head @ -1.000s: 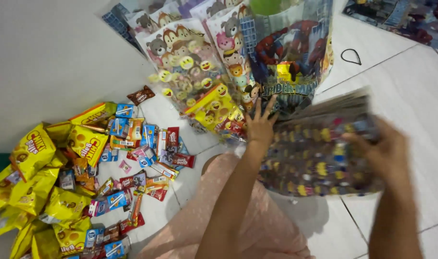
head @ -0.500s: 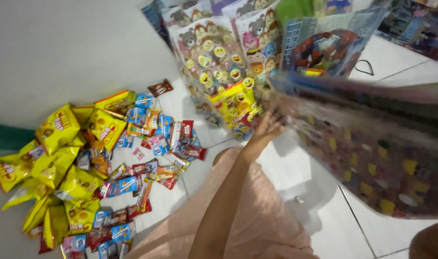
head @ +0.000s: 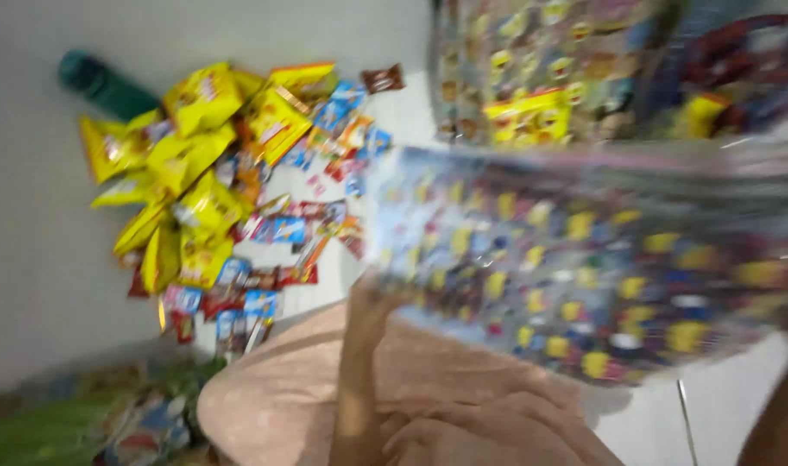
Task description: The person is filling clear plastic gift bags with various small snack packets and treats from a large pile on the floor.
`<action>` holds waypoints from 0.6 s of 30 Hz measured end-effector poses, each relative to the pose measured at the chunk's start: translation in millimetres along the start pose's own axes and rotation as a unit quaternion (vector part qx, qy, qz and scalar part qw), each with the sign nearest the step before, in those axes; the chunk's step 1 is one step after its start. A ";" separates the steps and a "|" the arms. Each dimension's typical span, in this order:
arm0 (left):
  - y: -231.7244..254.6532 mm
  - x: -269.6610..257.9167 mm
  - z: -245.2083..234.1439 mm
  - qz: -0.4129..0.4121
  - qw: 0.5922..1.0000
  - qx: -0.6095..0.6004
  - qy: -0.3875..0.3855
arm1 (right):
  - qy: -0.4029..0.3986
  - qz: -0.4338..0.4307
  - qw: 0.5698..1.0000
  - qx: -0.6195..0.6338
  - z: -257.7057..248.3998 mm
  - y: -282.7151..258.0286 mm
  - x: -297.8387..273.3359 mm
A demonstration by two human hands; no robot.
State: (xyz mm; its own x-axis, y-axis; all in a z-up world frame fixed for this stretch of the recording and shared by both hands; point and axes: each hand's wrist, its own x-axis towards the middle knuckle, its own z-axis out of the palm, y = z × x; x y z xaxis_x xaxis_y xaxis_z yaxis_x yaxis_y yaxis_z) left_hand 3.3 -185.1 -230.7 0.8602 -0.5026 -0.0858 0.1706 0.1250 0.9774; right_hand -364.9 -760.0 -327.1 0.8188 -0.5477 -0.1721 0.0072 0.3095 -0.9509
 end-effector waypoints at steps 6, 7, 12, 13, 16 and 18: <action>-6.4 -206.8 -105.6 -0.058 0.984 0.004 0.166 | -0.058 0.076 0.994 -0.050 280.8 -29.4 -12.9; 0.9 -225.5 -99.6 -0.077 0.976 -0.019 0.205 | -0.038 0.108 0.990 -0.086 298.0 -25.5 -13.6; 9.6 -157.8 -22.7 -0.072 0.980 0.106 0.152 | 0.043 0.046 0.979 -0.195 190.3 -18.0 -2.5; 25.6 -132.7 4.8 -0.044 0.987 0.107 0.114 | 0.049 0.004 0.974 -0.220 154.4 -18.7 0.1; 29.1 -62.1 60.0 0.046 0.992 0.116 0.013 | 0.075 0.013 0.979 -0.191 63.4 -11.5 4.2; 53.5 -31.2 103.2 0.109 0.973 0.200 -0.025 | 0.112 0.017 0.976 -0.186 24.4 8.0 -9.1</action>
State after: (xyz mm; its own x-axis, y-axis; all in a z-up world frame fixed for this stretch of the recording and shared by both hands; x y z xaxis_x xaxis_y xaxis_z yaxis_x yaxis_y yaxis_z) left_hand -64.0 -251.0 -155.8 0.8289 -0.5436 0.1321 -0.2225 -0.1037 0.9694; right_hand -358.3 -733.6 -326.9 0.6680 -0.7115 -0.2181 -0.2613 0.0502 -0.9640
